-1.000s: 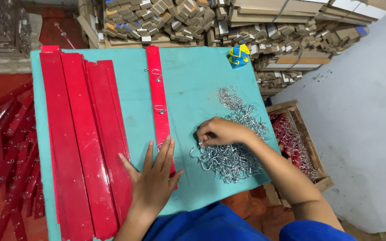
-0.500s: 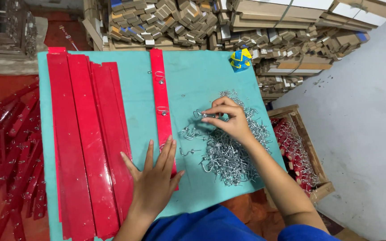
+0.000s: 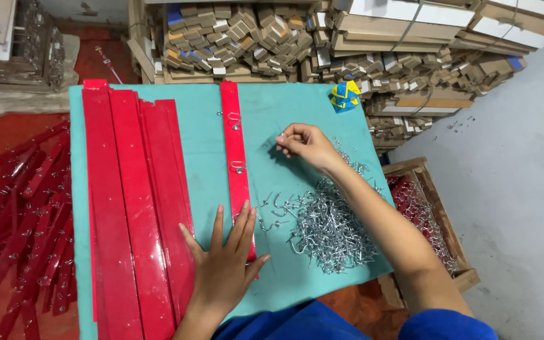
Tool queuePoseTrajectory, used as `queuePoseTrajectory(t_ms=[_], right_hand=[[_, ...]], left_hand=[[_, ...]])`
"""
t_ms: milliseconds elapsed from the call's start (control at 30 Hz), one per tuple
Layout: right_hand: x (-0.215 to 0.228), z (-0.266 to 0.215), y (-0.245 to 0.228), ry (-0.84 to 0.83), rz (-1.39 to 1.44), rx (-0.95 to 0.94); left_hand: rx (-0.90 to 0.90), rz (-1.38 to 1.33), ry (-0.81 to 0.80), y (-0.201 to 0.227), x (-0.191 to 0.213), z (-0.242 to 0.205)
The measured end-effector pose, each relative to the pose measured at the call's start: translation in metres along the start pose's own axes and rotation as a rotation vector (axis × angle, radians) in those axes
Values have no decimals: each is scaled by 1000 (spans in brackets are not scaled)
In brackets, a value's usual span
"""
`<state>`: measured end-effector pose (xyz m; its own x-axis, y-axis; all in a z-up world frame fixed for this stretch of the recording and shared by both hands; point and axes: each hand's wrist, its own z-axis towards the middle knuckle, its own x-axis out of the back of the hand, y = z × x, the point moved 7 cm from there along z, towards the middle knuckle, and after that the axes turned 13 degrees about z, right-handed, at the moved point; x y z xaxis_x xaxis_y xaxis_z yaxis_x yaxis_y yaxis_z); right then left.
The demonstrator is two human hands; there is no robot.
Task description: Attaching metal clips to red plastic strips and placing them in a storage box.
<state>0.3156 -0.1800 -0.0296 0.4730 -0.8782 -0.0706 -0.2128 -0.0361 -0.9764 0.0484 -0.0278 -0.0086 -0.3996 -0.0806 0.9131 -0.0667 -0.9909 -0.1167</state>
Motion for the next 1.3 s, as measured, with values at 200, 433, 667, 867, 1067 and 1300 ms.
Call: queuePoseTrajectory(t_ms=[200,433,667,867,1067,1300], right_hand=[[-9,85,-5,-151,-865,82],[-16,153,-17,-110,-901,288],[-26,181,-40,-148,-1058,485],[-32,185,-43,-155,-1070,488],[-39,194,-33,-186,-1270,484],[-67,204,-35,-298,-1594,298]], left_hand=[[14,50,-4,1,-4,-2],[29,93,8,5,-14,-4],[34,50,40,6,-12,-1],[32,35,26,4,-7,1],[32,19,32,5,-5,2],[20,26,25,8,-4,5]])
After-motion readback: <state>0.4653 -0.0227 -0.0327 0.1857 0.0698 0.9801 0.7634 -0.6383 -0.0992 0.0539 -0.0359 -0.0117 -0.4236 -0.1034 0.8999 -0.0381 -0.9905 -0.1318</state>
